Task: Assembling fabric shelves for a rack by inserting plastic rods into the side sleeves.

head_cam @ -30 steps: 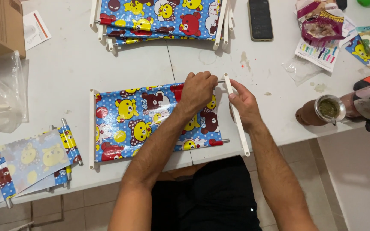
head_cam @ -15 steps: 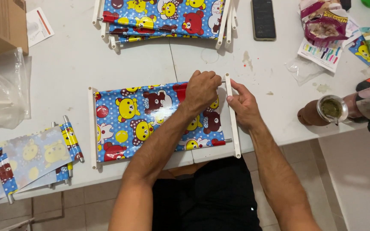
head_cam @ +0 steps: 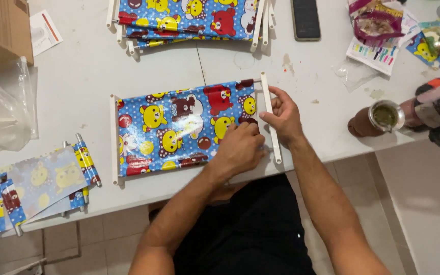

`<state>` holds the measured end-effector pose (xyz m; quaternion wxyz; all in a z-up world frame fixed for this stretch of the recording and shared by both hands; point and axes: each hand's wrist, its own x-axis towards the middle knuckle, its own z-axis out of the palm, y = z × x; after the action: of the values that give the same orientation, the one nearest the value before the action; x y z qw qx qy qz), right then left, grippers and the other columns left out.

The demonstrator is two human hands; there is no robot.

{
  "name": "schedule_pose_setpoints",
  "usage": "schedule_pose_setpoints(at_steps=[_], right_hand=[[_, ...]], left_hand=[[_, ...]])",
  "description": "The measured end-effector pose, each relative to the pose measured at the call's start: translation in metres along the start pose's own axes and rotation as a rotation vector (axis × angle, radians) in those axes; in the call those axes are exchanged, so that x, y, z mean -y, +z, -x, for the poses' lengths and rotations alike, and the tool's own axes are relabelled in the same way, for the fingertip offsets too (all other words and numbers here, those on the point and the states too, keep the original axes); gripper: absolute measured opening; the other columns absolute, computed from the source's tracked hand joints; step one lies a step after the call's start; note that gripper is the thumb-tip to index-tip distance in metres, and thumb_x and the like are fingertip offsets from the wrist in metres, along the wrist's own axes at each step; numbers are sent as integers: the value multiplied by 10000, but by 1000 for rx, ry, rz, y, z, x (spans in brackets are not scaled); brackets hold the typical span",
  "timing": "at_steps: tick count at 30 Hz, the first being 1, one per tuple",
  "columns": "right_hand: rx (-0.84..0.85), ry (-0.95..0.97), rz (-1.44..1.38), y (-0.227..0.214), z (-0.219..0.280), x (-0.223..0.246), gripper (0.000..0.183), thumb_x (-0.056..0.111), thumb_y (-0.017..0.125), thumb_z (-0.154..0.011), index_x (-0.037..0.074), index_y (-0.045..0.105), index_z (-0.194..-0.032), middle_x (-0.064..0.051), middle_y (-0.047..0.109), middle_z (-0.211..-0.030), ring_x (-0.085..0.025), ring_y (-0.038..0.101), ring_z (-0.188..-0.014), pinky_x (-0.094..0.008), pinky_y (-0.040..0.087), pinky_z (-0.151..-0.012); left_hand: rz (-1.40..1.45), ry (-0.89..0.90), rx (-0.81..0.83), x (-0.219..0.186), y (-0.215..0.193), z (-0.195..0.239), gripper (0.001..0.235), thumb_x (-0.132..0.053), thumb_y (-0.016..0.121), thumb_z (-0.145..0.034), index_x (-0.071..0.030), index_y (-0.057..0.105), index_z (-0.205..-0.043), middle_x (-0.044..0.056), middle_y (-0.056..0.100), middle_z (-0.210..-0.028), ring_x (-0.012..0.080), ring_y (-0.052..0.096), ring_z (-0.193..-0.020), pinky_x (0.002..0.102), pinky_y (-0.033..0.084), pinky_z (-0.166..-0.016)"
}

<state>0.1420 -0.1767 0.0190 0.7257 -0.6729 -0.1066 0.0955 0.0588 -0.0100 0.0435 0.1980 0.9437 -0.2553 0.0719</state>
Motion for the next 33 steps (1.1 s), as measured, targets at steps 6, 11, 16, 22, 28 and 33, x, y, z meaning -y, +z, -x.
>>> schedule_pose_setpoints(at_steps=[6,11,16,22,28,33], right_hand=[[-61,-69,110,2,20,-1,703,42,735,-837,-38,441,-1470,-134,622,-967,-156,629,-793,-275,583,-627],[-114,233,676,-1,68,17,681,507,714,-911,176,526,-1476,4,744,-846,-137,662,-758,-305,534,-692],[-69,171,329,9,84,-1,699,215,745,-880,70,455,-1500,-52,698,-786,-145,628,-686,-279,523,-594],[-151,100,-95,35,90,0,539,29,597,-927,5,460,-1448,-35,587,-806,-109,580,-649,-224,491,-531],[-207,127,-316,60,95,28,425,43,523,-969,62,508,-1394,-63,628,-917,-95,579,-684,-225,496,-597],[-224,130,-442,69,98,40,408,31,508,-969,53,513,-1377,-90,623,-916,-113,553,-650,-224,458,-563]], left_hand=[[-19,6,-107,-17,48,24,149,-302,598,-944,-200,705,-918,37,536,-918,253,561,-930,407,424,-819],[-136,-24,-121,-20,29,40,200,-188,501,-973,-75,665,-964,106,548,-912,287,561,-917,424,417,-790],[-170,23,-253,-20,43,44,182,-259,531,-877,-95,594,-922,92,497,-894,306,530,-887,443,381,-782],[-118,62,-297,-25,32,45,128,-212,549,-863,-112,594,-928,92,507,-916,307,541,-926,453,396,-832],[-134,94,-383,-30,19,49,269,-218,534,-907,-79,628,-1116,104,535,-963,302,563,-953,438,409,-873],[-111,84,-408,-31,21,54,240,-222,524,-942,-84,640,-1099,86,541,-962,275,551,-948,422,400,-906]])
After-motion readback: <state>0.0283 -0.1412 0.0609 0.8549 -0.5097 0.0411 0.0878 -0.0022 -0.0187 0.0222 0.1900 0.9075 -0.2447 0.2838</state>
